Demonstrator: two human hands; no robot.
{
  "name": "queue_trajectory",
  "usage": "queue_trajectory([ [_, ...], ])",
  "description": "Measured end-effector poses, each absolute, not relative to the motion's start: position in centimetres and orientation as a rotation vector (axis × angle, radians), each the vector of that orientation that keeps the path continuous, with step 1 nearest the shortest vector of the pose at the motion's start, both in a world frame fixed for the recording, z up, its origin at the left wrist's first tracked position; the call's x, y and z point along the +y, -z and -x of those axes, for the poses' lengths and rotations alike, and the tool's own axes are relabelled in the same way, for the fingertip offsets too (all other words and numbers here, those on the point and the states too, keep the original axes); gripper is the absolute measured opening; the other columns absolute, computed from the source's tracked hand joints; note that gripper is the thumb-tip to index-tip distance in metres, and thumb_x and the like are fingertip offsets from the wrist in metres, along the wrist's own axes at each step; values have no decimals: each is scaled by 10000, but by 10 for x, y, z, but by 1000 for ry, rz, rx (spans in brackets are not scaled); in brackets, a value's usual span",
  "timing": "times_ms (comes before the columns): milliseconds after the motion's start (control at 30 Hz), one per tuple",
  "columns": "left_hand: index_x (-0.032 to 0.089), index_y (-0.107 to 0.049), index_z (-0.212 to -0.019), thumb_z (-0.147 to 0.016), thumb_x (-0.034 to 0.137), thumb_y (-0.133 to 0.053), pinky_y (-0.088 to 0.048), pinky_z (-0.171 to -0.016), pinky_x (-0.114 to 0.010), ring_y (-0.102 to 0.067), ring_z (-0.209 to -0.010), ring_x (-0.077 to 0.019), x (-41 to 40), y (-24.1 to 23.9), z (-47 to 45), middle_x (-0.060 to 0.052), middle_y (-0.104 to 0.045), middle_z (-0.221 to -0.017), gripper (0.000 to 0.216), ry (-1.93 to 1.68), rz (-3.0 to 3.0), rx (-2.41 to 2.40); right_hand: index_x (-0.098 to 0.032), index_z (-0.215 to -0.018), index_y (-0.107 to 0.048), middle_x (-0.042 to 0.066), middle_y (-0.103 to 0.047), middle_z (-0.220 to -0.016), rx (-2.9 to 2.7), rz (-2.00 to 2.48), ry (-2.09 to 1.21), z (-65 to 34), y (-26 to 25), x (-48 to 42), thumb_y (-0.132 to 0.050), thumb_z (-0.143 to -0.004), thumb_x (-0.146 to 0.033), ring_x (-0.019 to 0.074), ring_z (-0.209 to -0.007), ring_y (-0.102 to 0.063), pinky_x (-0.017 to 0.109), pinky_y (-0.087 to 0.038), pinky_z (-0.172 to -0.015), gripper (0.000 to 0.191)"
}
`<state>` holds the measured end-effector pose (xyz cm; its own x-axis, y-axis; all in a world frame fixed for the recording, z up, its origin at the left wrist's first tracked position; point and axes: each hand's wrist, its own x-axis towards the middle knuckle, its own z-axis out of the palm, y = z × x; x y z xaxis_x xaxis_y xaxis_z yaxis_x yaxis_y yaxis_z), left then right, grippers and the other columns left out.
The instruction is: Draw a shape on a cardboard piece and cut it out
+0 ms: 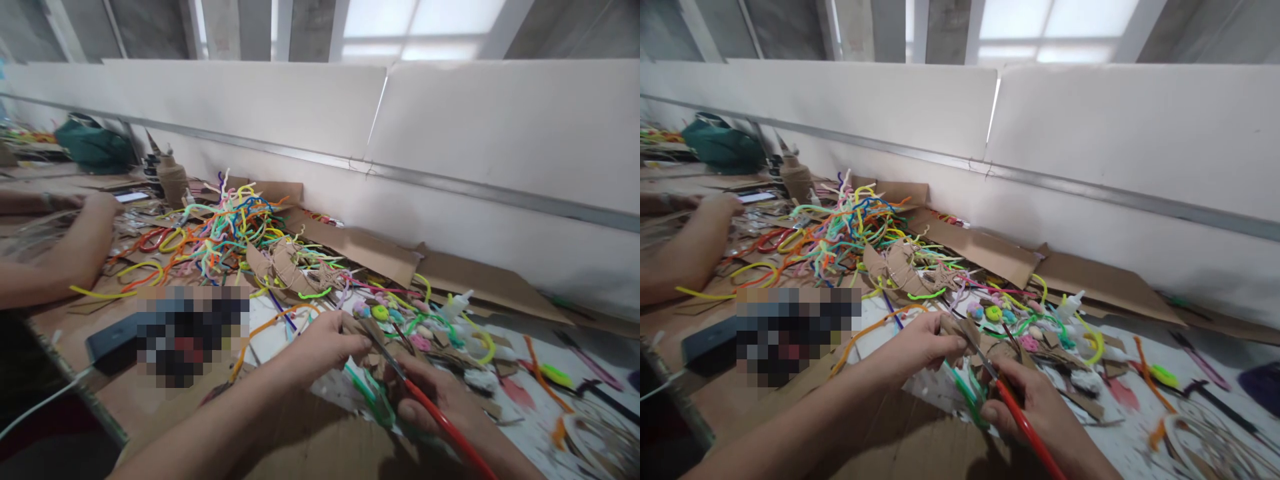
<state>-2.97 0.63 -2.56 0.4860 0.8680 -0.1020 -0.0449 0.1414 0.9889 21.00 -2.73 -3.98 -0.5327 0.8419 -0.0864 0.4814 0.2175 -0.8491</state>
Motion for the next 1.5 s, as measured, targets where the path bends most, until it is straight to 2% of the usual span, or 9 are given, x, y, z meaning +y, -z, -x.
queue_trajectory([
  [100,178,-686,-699,-699,288,-637,-287,-488,-240,-411,-488,-91,6,24,30,22,-618,-613,121,-786,-1255,845,-231,-945,-668,-3,-551,-785,-2079,1242,-1216,-208,39,-29,-582,-782,-930,210,-711,-492,287,-398,-621,723],
  [267,182,-673,-669,-704,301,-635,-297,-488,-242,-417,-491,-96,5,25,28,26,-593,-595,130,-771,-1283,799,-241,-981,-694,32,-633,-871,-2183,1252,-1104,-207,32,-32,-532,-852,-896,252,-789,-572,312,-448,-687,687],
  [433,177,-685,-682,-705,324,-631,-308,-489,-241,-427,-497,-103,1,23,27,21,-574,-586,158,-733,-1310,805,-245,-997,-686,43,-663,-892,-2246,1230,-1067,-206,25,-33,-467,-859,-928,267,-805,-602,325,-472,-703,730],
  [567,179,-672,-672,-700,334,-633,-303,-490,-241,-417,-496,-101,0,20,27,22,-563,-578,163,-733,-1305,811,-247,-1033,-717,49,-686,-892,-2234,1207,-1055,-206,28,-34,-486,-870,-907,270,-793,-619,331,-497,-705,718],
  [733,190,-665,-665,-683,330,-628,-307,-476,-251,-415,-478,-96,-1,18,25,27,-596,-597,147,-766,-1260,781,-243,-1016,-760,44,-709,-856,-2170,1181,-1061,-210,36,-31,-565,-864,-864,303,-831,-669,395,-560,-841,668],
  [867,197,-650,-646,-676,336,-637,-303,-455,-259,-401,-457,-91,-1,17,23,34,-596,-593,142,-776,-1225,749,-237,-1022,-780,51,-735,-879,-2139,1158,-1113,-212,38,-30,-621,-856,-824,319,-852,-691,423,-575,-893,631],
  [1300,172,-674,-682,-676,413,-741,-283,-473,-261,-395,-461,-81,-2,19,23,17,-599,-609,251,-770,-1133,725,-247,-1056,-795,64,-765,-867,-2096,1177,-1157,-210,31,-32,-608,-826,-856,325,-835,-709,425,-600,-857,678],
  [1500,167,-686,-684,-660,403,-764,-219,-447,-270,-359,-435,-67,-3,18,24,12,-618,-615,250,-752,-1043,668,-247,-1052,-766,67,-740,-925,-2114,1189,-1172,-205,24,-35,-547,-797,-934,341,-919,-690,381,-574,-795,765],
])
